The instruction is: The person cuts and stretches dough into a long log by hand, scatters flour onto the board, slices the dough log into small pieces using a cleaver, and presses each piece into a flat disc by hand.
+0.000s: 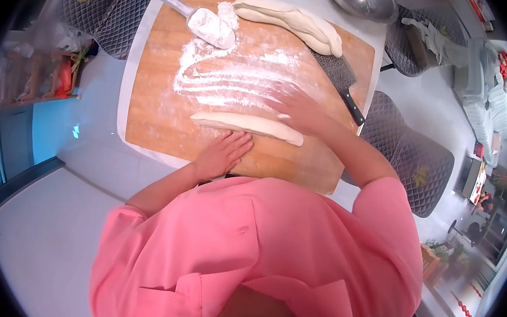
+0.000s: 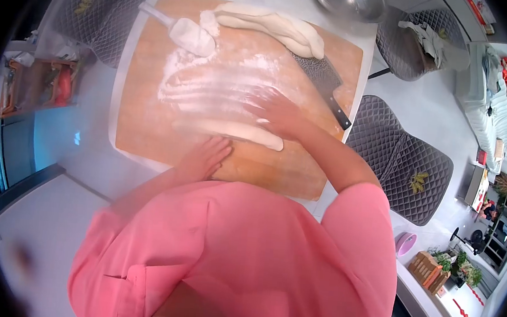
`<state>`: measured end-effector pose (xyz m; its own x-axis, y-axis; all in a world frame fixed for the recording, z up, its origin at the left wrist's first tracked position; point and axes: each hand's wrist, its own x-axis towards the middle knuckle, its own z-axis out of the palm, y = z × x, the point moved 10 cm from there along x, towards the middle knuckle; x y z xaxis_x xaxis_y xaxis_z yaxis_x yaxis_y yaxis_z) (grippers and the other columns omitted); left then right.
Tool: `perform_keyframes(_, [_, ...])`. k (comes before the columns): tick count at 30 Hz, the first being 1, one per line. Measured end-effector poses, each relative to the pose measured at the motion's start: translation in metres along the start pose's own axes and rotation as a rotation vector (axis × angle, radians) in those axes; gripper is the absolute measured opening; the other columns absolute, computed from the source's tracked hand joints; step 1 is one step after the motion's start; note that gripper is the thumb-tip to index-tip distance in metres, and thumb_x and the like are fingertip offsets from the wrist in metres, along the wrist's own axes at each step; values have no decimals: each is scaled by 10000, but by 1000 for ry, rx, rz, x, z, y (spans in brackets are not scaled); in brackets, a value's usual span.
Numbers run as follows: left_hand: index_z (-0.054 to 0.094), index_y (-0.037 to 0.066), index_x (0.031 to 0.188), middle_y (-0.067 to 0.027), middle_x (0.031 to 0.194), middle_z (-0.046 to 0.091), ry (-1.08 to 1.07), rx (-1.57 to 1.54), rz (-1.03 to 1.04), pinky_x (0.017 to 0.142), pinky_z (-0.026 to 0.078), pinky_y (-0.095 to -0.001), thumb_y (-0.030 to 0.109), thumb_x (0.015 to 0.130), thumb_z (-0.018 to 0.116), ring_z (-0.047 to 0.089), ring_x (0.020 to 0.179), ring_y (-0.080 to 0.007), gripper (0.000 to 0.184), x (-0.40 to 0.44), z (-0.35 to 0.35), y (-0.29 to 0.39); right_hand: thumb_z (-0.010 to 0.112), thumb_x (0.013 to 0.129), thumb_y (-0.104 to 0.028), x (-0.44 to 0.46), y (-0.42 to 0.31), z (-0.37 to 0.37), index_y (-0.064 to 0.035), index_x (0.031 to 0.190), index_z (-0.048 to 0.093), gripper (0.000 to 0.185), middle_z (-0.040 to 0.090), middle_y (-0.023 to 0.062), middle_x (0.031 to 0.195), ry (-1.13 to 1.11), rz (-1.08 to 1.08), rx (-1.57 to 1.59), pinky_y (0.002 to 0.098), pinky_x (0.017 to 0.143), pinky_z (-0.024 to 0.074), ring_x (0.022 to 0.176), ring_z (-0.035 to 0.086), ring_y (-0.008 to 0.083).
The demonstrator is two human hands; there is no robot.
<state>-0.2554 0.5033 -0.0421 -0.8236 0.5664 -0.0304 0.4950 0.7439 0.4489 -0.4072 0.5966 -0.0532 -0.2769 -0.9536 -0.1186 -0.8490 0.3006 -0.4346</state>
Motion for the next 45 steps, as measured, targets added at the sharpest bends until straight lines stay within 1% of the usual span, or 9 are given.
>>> perform_keyframes(5, [324,93,1480,-97,1542,300,-34,-4,-52,1178,165,-445,361,945,494,253,1436,-267,621,18,-5,-14,531,941,-301,-60,3,-18,-157,1488,326,601,333,133,1521,99,506,180,449,1183,162,1423,264,308])
perform_keyframes(11, [340,89,1469,-102,1542,301,152,200,-171,1173,120,-508,448,909,531,227,1448,-258,692,90,-63,-54,549,926,-216,-29,-54,-39,-21,1423,386,557,421,203,1437,492,552,32,492,1130,240,1360,360,359])
perform_keyframes(17, [432,50,1392,-110,1516,347,360,253,-281,1159,147,-523,202,895,490,266,1426,-277,523,146,-82,-83,510,931,-348,32,13,-55,-69,1362,457,516,442,151,1435,609,720,-41,521,1122,231,1337,395,336])
perform_keyframes(20, [439,51,1385,-109,1509,356,220,131,-527,1153,149,-531,197,889,494,280,1417,-283,520,137,-57,-97,504,942,-293,37,11,-45,-37,1332,481,468,502,202,1362,546,741,-62,530,1079,294,1259,470,340])
perform_keyframes(26, [378,142,1459,-75,1531,320,155,75,-224,1155,122,-549,361,885,561,252,1424,-308,642,58,-46,-33,570,893,-427,-21,-65,6,-117,1483,330,709,340,115,1513,342,583,-53,575,1144,156,1417,271,306])
perform_keyframes(31, [394,130,1449,-73,1517,353,63,166,-397,1159,141,-539,405,943,479,252,1427,-281,582,129,-68,-93,493,942,-427,17,9,-32,-141,1460,366,606,453,146,1430,372,703,-181,544,1107,243,1297,434,338])
perform_keyframes(36, [439,82,1408,-82,1483,402,121,326,-201,1151,193,-509,365,976,431,307,1401,-266,516,166,-62,-109,479,957,-389,30,48,-52,-151,1410,445,513,530,169,1330,435,735,-154,499,1073,292,1216,496,341])
perform_keyframes(37, [429,89,1416,-88,1485,401,41,204,-247,1146,201,-508,365,970,442,330,1390,-272,524,157,-56,-104,538,912,-393,27,37,-44,-170,1409,441,554,437,104,1449,234,760,30,529,1117,232,1288,445,322])
perform_keyframes(45, [339,121,1471,-76,1543,292,25,-36,-221,1128,119,-613,326,884,588,217,1442,-291,670,28,-27,-24,608,866,-402,-41,-83,13,-145,1481,320,726,334,98,1513,259,563,-198,565,1142,174,1390,314,277])
